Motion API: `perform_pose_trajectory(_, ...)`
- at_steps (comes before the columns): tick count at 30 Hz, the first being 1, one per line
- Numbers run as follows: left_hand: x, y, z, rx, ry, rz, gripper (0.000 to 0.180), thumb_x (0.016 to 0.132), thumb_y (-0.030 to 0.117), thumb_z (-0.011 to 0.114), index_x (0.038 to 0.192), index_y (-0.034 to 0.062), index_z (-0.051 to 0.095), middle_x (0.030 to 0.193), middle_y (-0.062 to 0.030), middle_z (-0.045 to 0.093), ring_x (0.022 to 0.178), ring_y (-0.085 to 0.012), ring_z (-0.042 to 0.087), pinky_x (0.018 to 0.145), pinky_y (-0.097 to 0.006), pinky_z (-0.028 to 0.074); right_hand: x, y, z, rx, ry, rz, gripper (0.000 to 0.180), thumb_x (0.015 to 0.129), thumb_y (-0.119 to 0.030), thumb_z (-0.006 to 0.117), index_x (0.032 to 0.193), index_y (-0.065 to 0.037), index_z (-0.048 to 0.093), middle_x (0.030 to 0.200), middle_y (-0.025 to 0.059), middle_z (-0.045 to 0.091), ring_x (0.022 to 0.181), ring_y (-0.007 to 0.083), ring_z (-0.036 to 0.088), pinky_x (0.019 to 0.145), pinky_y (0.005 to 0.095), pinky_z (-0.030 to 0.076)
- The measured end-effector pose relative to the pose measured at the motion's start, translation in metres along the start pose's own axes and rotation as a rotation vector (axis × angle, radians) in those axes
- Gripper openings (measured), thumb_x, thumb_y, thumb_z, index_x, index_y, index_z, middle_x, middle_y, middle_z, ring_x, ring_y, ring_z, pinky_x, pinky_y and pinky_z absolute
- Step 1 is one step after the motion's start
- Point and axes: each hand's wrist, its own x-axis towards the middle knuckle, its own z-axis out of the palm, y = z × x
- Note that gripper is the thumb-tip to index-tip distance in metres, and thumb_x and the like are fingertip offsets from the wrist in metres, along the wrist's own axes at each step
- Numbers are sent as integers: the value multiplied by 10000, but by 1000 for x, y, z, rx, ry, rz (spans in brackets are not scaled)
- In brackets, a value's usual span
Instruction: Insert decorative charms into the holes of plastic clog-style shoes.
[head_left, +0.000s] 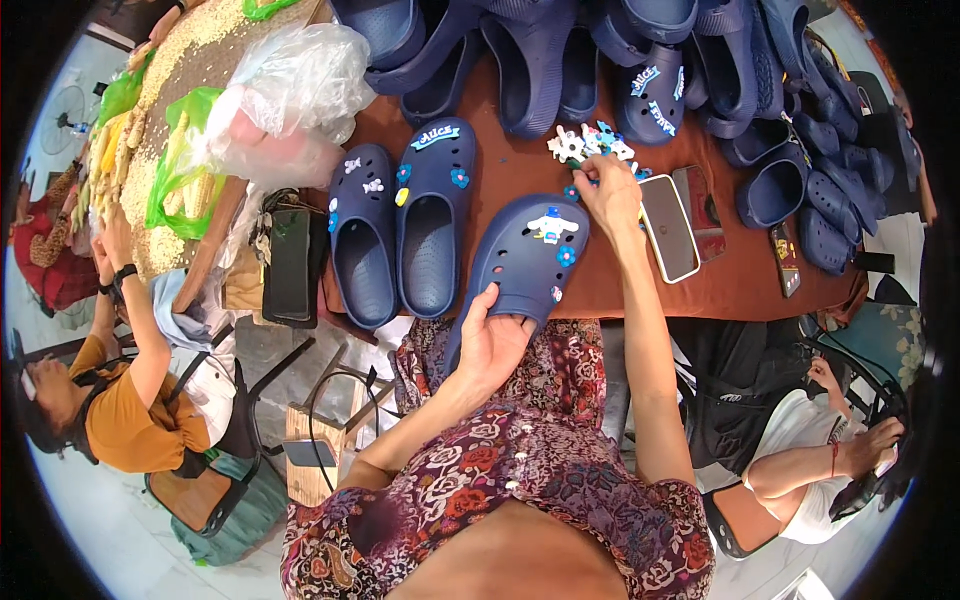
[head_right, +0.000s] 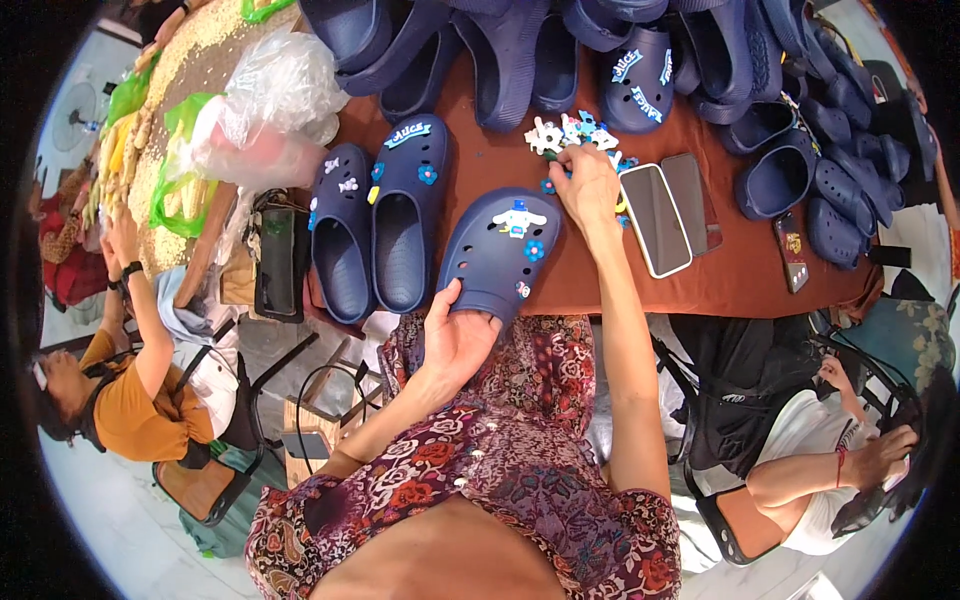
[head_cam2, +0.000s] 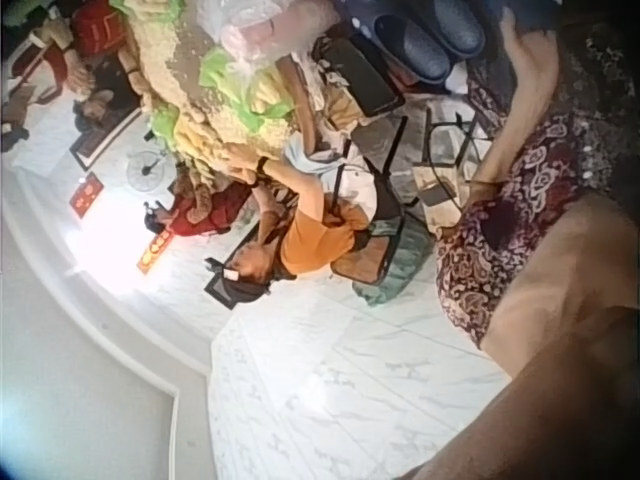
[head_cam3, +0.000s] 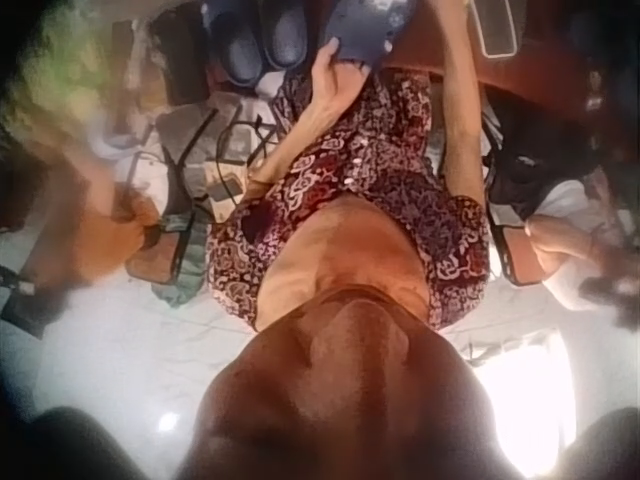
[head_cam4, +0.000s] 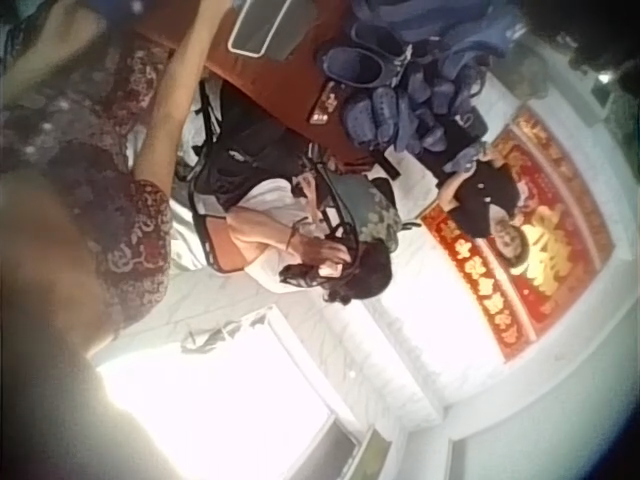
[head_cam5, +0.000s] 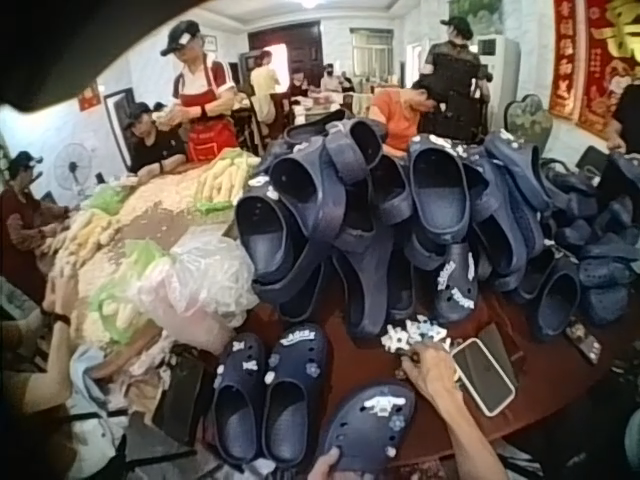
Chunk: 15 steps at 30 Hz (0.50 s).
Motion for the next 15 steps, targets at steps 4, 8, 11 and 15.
perform_pose_trajectory(4, 0, -1, 2, 111, -86, 30, 533, 904, 262, 560, 1347, 40, 367, 1375, -117, 446, 1285, -249, 415, 1113, -422, 299, -6, -6, -17, 295, 53, 44, 160, 784, -157, 679, 843, -19, 623, 754, 89, 606, 693, 227, 591, 653, 356, 460)
perform_pose_trajectory(8, -1, -3, 5, 235, -160, 69, 569, 939, 304, 519, 1387, 25, 306, 1393, -127, 413, 1284, -247, 410, 1118, -413, 287, -26, -39, -65, 641, -199, 156, 171, 848, -151, 662, 871, 2, 590, 712, 1, 538, 654, 72, 493, 612, 255, 424)
perform_pose_trajectory(11, -2, -6, 6, 331, -203, 76, 561, 959, 324, 489, 1395, 27, 297, 1386, -126, 412, 1281, -243, 409, 1111, -411, 291, -51, -56, -81, 844, -535, 97, 150, 865, -131, 647, 869, 2, 578, 713, -7, 527, 667, 61, 492, 599, 255, 424)
perform_pose_trajectory(15, 0, -13, 1, 360, -149, 124, 496, 971, 288, 502, 1361, 20, 353, 1320, -123, 467, 1200, -222, 488, 1059, -385, 370, -59, -73, -95, 712, -659, -17, 169, 854, -146, 636, 864, 6, 562, 734, 69, 552, 660, 147, 550, 615, 305, 454)
